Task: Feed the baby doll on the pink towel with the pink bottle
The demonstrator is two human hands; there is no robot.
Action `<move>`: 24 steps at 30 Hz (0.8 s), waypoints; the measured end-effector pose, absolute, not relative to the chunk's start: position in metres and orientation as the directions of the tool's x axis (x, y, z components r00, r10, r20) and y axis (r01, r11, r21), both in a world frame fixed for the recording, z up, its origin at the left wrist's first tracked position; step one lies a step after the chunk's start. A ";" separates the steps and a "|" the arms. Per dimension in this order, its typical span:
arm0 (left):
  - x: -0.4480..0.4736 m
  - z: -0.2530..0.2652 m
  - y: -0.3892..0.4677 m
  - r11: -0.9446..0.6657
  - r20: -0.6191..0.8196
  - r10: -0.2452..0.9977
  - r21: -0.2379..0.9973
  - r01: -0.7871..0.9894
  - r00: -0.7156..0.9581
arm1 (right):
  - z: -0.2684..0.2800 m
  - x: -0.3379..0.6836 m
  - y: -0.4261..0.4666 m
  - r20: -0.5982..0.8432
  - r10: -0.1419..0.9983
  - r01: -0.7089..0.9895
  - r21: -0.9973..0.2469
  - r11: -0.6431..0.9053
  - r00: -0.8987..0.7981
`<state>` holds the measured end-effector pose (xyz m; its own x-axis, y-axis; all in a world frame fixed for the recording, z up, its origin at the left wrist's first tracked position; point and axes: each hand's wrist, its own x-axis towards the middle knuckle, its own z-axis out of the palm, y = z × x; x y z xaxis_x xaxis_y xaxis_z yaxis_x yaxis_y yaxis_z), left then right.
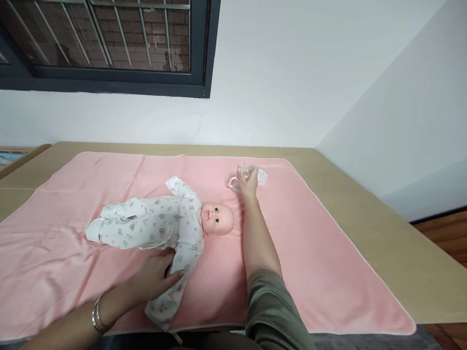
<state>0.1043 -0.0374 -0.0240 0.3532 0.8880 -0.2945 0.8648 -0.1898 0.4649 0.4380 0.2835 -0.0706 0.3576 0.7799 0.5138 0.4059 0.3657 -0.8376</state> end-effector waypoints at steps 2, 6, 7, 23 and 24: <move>0.104 -0.023 -0.037 -0.189 -0.296 0.888 0.460 0.867 0.351 | -0.069 0.437 0.282 0.515 0.778 0.405 -0.837 0.367 0.359; 0.104 -0.023 -0.036 -0.191 -0.299 0.887 0.458 0.868 0.353 | -0.063 0.435 0.278 0.495 0.788 0.397 -0.849 0.349 0.367; 0.104 -0.023 -0.036 -0.192 -0.300 0.886 0.456 0.869 0.353 | -0.062 0.435 0.277 0.491 0.787 0.397 -0.851 0.343 0.373; 0.105 -0.024 -0.037 -0.193 -0.288 0.889 0.468 0.862 0.355 | -0.058 0.431 0.274 0.451 0.817 0.366 -0.873 0.321 0.359; 0.104 -0.024 -0.037 -0.190 -0.292 0.888 0.468 0.863 0.355 | -0.058 0.431 0.273 0.451 0.820 0.365 -0.873 0.323 0.353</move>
<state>0.1045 -0.0368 -0.0238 0.3546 0.8882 -0.2922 0.8627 -0.1903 0.4685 0.4308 0.2734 -0.0576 0.3532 0.8199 0.4505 0.3649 0.3227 -0.8733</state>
